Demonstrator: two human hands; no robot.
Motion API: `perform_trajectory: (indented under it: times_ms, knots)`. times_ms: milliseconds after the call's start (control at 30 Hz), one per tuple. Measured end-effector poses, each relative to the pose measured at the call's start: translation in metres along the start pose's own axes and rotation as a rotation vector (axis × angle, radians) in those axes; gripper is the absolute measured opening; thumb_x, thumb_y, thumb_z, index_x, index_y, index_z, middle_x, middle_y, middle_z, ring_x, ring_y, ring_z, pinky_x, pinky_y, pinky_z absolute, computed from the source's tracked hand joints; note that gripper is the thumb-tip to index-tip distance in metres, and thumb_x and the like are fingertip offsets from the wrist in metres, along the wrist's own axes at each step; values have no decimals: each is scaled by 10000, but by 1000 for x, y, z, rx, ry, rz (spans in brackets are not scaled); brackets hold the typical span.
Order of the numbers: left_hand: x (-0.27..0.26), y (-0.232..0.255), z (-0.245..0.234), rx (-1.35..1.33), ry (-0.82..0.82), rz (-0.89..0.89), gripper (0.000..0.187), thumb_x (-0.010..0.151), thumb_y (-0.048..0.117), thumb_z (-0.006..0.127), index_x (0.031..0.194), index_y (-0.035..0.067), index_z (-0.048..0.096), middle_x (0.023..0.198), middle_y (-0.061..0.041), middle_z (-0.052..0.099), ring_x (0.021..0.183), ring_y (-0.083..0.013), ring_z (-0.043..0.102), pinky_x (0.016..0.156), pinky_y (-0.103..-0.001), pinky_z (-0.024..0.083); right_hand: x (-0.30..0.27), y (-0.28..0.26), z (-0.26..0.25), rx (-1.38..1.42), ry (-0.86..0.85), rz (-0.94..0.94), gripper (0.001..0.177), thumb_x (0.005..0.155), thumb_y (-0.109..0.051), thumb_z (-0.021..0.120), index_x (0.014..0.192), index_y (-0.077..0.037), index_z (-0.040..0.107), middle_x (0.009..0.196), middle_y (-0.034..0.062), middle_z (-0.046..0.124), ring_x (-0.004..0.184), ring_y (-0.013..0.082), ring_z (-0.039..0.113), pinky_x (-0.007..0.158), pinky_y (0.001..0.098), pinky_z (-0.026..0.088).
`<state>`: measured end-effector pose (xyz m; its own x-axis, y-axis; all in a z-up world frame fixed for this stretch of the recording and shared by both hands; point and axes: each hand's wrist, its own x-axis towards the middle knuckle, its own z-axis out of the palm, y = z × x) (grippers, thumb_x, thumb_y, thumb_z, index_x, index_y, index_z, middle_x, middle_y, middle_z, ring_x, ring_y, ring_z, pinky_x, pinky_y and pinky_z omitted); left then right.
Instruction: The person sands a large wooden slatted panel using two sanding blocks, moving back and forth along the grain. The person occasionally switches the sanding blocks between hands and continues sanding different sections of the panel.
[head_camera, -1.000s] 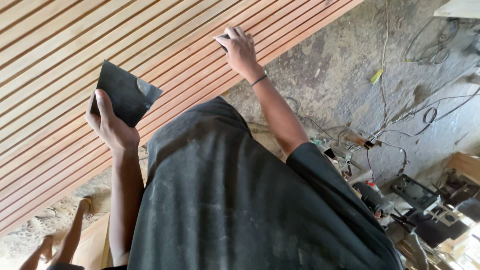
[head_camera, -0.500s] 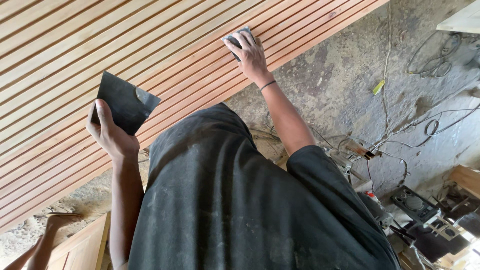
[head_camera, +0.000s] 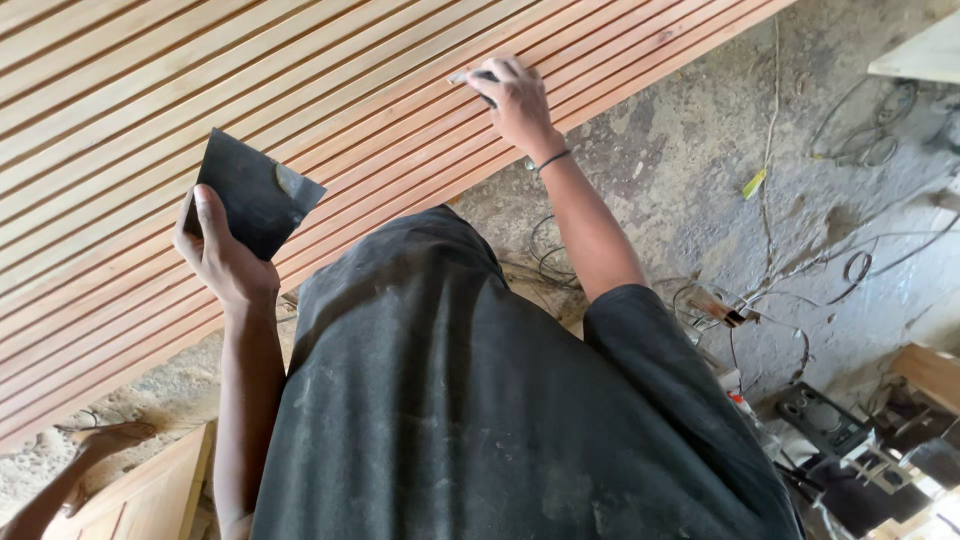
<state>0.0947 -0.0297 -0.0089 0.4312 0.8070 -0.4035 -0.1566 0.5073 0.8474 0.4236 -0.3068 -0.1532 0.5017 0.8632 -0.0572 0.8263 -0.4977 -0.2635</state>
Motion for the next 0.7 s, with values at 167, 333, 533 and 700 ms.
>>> perform_trajectory:
  times_ms: [167,333,533,700]
  knots:
    - [4,-11,-5,26,31,-44,327,1092,275,612,1175,-40,588,1085,-104,641,941,-166,647,807,-329,610,8,-20,16,29,94,385,523,822,24,702,1300,-186,710,1210,16,626,1123,256,579,852,464,507]
    - [2,-21,-12,7,-17,-55,327,1146,260,638,1194,-63,610,1095,-111,624,983,-180,612,854,-328,576,19,-75,40,7,105,542,448,841,-22,659,1243,-213,719,1165,18,620,1107,278,581,782,507,510]
    - [12,-11,12,-250,-176,-217,448,1088,350,624,1354,-5,554,1299,-158,660,1142,-255,677,955,-384,629,23,-108,48,26,-11,573,448,876,-62,631,1292,-215,694,1166,26,633,1119,282,587,838,512,515]
    - [17,1,19,-385,-389,-249,512,1080,441,575,1400,42,549,1311,-143,664,1117,-262,674,833,-399,596,27,-96,40,301,88,356,382,941,-73,620,1260,-255,727,1268,58,707,1179,287,679,1010,446,578]
